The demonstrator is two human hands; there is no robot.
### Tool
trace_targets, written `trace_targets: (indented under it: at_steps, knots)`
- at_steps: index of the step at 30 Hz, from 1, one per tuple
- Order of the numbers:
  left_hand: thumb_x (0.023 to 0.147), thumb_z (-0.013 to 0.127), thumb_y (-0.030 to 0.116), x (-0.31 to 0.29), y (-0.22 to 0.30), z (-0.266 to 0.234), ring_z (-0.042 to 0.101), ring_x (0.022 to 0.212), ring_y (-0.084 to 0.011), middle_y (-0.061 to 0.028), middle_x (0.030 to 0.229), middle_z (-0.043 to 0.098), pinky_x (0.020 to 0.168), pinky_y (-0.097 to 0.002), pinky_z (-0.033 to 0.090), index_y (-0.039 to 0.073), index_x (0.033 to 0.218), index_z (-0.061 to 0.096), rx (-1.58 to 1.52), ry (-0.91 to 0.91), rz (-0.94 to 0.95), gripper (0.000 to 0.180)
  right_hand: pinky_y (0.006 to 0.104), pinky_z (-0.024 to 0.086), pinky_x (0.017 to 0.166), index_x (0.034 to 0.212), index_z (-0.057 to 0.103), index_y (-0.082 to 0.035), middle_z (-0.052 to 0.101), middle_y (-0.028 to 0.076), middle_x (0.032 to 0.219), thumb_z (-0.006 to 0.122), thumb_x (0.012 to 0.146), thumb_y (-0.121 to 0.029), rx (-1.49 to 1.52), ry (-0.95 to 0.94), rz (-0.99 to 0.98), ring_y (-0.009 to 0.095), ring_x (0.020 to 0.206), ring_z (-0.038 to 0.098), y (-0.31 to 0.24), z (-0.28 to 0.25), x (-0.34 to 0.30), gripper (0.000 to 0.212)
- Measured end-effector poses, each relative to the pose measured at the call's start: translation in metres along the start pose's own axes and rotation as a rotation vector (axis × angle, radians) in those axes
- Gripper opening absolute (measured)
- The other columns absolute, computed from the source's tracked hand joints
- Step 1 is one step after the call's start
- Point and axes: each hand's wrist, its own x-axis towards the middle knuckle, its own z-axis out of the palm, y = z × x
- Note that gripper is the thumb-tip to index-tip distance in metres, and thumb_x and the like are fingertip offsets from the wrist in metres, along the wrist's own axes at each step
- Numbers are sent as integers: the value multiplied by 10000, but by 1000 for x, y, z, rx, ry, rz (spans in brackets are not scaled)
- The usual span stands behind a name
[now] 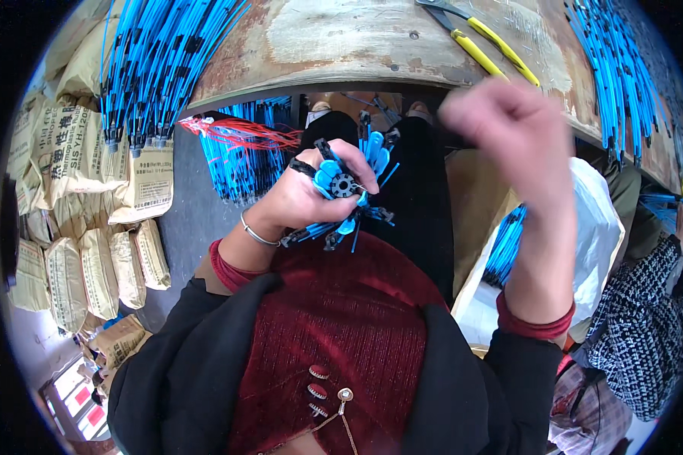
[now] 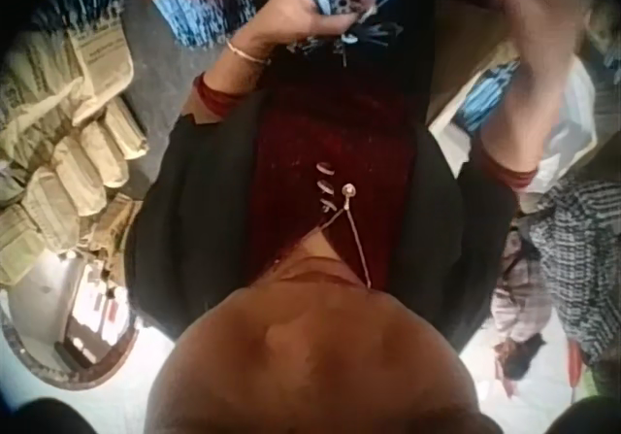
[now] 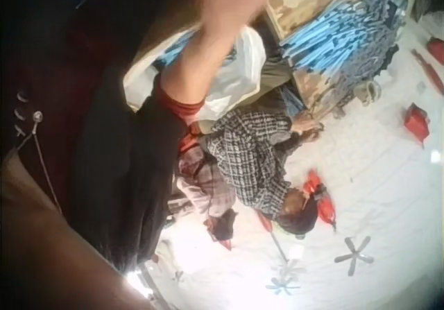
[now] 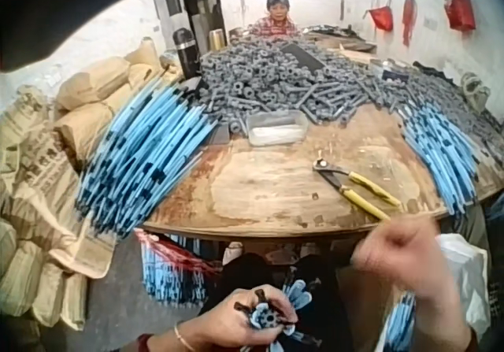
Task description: The person trims plastic pieces attached to blue rods using pliers, arranges the rods, threads thin metal pins through holes in the rods by hand, and inserts the assembled rods into a grey plastic connector.
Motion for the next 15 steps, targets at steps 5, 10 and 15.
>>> trace_targets:
  at_steps: [5,10,15]
  knots:
    - [693,625,-39,-3,-2,7,583,774,-162,-63,820,594,733,-303,473,48,877,506,-41,-76,8,236,289,453,722,1085,584,-16,597,113,797,622,825,-278,-816,489,-530,200,768,577,59,-26,81,371]
    - [694,637,-50,-8,-5,9,585,778,-163,-69,809,590,708,-305,480,55,856,490,-35,-14,-7,243,319,461,772,1184,537,-110,595,139,879,537,870,-394,-999,287,-600,238,851,589,76,-13,97,423]
    - [681,673,-50,-9,-8,6,597,785,-163,-70,803,599,700,-300,488,58,859,490,-107,111,-23,277,341,467,789,1292,413,-79,539,86,1009,521,895,-342,226,153,-220,209,834,559,61,-28,44,488]
